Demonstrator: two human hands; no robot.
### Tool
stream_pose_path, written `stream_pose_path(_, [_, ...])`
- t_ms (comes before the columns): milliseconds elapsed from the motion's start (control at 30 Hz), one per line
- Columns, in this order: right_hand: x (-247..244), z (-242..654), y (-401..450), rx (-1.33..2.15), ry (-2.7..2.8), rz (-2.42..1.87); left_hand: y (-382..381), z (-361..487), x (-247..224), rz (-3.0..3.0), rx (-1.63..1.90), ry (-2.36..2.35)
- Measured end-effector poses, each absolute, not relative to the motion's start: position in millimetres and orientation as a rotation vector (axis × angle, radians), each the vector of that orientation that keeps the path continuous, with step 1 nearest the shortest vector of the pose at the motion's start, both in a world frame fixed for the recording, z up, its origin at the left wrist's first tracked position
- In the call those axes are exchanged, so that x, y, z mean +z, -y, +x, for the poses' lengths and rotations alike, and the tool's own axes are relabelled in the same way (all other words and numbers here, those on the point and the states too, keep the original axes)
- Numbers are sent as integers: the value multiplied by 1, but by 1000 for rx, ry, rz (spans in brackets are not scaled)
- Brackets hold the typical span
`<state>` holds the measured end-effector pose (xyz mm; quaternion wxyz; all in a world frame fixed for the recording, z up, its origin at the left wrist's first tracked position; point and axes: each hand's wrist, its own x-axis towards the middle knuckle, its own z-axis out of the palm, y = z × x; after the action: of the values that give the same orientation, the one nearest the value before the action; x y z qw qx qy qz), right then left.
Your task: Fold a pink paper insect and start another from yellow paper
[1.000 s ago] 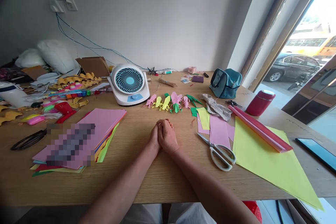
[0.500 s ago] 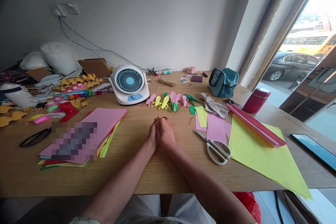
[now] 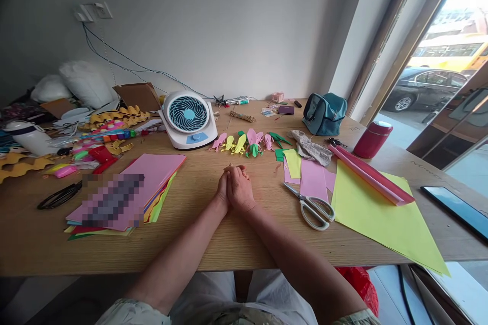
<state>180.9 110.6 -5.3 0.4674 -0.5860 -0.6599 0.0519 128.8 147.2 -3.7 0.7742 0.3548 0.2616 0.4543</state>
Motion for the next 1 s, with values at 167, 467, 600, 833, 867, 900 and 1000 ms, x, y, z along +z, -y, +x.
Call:
stream_pose_path(167, [-6,177,-109,134,1649,-1469,-145,128,3,690,985,-566])
stream_pose_path(467, [-8,174,-109,127,1650,-1405,-142,125,13,830,980,-628])
stream_pose_path(600, [-8,174,-110,143,1651,-1398,-143,125,12,838,978,-625])
stream_pose_path(833, [-7,172,-110,162,1653,-1377,-143,123,10,892,997,-646])
stream_pose_path(867, [-8,172,-110,167,1651,-1379,-144,123,10,887,991,-646])
stream_pose_path(900, [-8,172,-110,171,1651,-1381,-144,123,9,875,985,-641])
stream_pose_path(1000, [-8,172,-110,169,1666,-1378,-145,123,7,838,974,-623])
